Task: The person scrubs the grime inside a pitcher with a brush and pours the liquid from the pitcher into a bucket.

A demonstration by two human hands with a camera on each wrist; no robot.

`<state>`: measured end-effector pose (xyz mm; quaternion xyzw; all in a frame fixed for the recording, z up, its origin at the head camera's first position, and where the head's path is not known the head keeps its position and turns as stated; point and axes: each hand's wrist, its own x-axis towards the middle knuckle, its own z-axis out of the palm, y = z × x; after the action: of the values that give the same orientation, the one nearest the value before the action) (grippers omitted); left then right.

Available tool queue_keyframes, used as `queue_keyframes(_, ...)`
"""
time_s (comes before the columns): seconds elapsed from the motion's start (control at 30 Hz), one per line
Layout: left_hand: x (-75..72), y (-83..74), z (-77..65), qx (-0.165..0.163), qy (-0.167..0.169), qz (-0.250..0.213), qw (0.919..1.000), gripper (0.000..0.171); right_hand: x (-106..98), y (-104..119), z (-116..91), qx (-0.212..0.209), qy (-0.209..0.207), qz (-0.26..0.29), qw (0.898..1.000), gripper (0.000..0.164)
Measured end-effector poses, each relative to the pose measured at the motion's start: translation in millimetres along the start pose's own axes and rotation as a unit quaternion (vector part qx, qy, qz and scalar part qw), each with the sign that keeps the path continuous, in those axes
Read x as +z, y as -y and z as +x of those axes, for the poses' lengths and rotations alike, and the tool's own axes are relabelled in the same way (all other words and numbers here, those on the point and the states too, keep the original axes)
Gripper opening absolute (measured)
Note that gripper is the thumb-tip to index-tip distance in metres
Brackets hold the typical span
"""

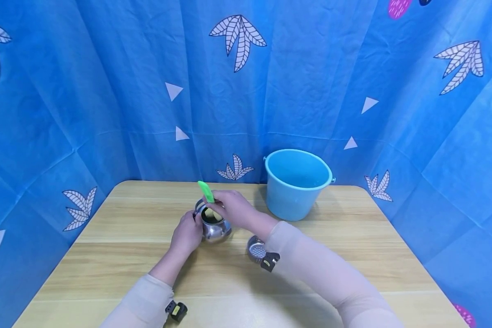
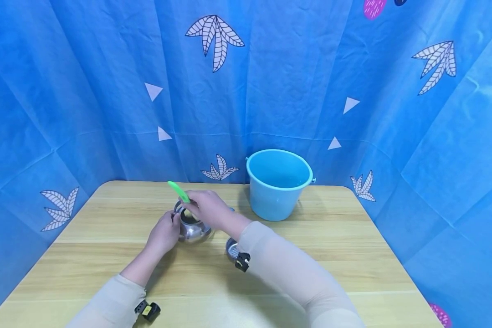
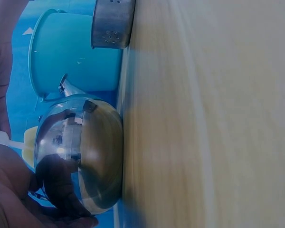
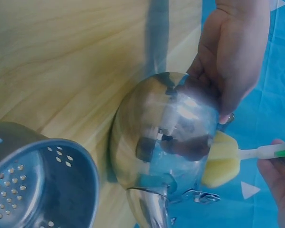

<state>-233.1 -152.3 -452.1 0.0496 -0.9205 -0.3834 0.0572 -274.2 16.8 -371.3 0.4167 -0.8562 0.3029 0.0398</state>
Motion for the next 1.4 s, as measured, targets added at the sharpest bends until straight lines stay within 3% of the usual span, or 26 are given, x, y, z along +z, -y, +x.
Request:
queue_keyframes(0.67, 1.8, -0.3, 1.2, -0.006, -0.006, 0.002, 1.0000, 0.053, -8.4, -1.0, 23.0, 0.001, 0.039, -0.006, 0.999, 0.019)
queue_keyframes(1.4, 2.7, -2.3, 1.4, -0.006, -0.010, 0.009, 0.9999, 0.053, -12.5, -1.8, 38.2, 0.029, 0.090, -0.019, 0.995, 0.021)
